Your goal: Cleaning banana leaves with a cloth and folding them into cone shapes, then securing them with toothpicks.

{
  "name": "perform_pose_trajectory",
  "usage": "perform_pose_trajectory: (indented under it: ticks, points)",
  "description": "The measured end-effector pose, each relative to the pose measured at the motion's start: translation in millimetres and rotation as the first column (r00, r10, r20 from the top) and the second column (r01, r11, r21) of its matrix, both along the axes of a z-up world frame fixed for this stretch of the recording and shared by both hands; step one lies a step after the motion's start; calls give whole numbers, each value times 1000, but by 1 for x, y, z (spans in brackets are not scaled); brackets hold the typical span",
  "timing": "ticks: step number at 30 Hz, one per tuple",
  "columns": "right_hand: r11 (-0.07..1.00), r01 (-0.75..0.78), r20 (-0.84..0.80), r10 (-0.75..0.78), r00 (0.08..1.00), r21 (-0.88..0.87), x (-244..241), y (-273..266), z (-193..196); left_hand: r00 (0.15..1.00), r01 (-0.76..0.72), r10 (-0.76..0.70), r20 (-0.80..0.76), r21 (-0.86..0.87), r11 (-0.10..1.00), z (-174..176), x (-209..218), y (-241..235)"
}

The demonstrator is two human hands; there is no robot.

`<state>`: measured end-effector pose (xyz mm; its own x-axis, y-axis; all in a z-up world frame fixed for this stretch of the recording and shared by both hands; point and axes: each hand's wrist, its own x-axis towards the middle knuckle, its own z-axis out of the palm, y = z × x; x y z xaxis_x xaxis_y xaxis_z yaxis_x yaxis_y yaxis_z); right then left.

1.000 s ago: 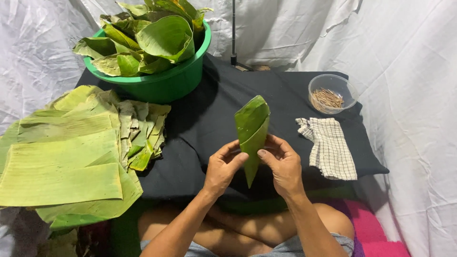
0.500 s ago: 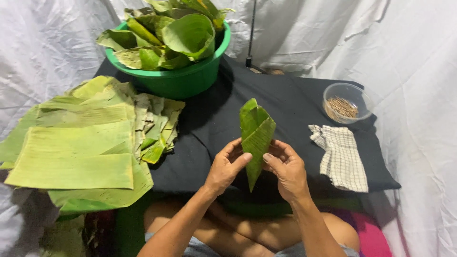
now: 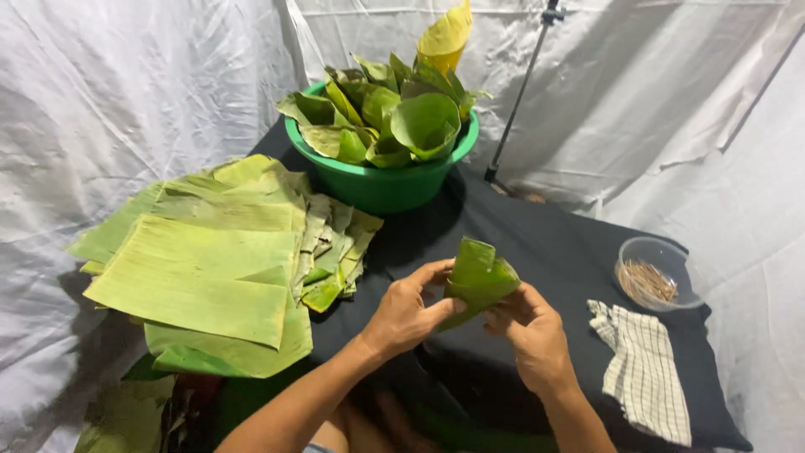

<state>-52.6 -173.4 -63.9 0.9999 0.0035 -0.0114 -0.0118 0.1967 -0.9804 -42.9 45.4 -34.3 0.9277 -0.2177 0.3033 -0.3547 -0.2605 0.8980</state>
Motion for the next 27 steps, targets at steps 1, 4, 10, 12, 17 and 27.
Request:
perform_pose_trajectory:
  ticks: [1,4,10,12,17,27]
  points:
    - [1000,-2,8,2,1000,-2,6,5,11,1000,-2,2,8,-2,1000,3,8,4]
    - [993,2,110,11,994,-120,29,21,41,984,-82,77,163,28,996,16,32,12]
    - [949,70,380,54,923,-306,79,49,106,926,-16,74,371,-156,988,78,75,29]
    - [974,91,490,22,871,-205,94,60,127,871,-51,90,483,-93,994,99,89,36]
    - [985,56,585,50,809,-162,128,78,159,843,53,43,535,-163,985,126,135,44]
    - [978,90,642,53,765,-188,206,92,153,856,-236,213,470,-12,972,117,204,53]
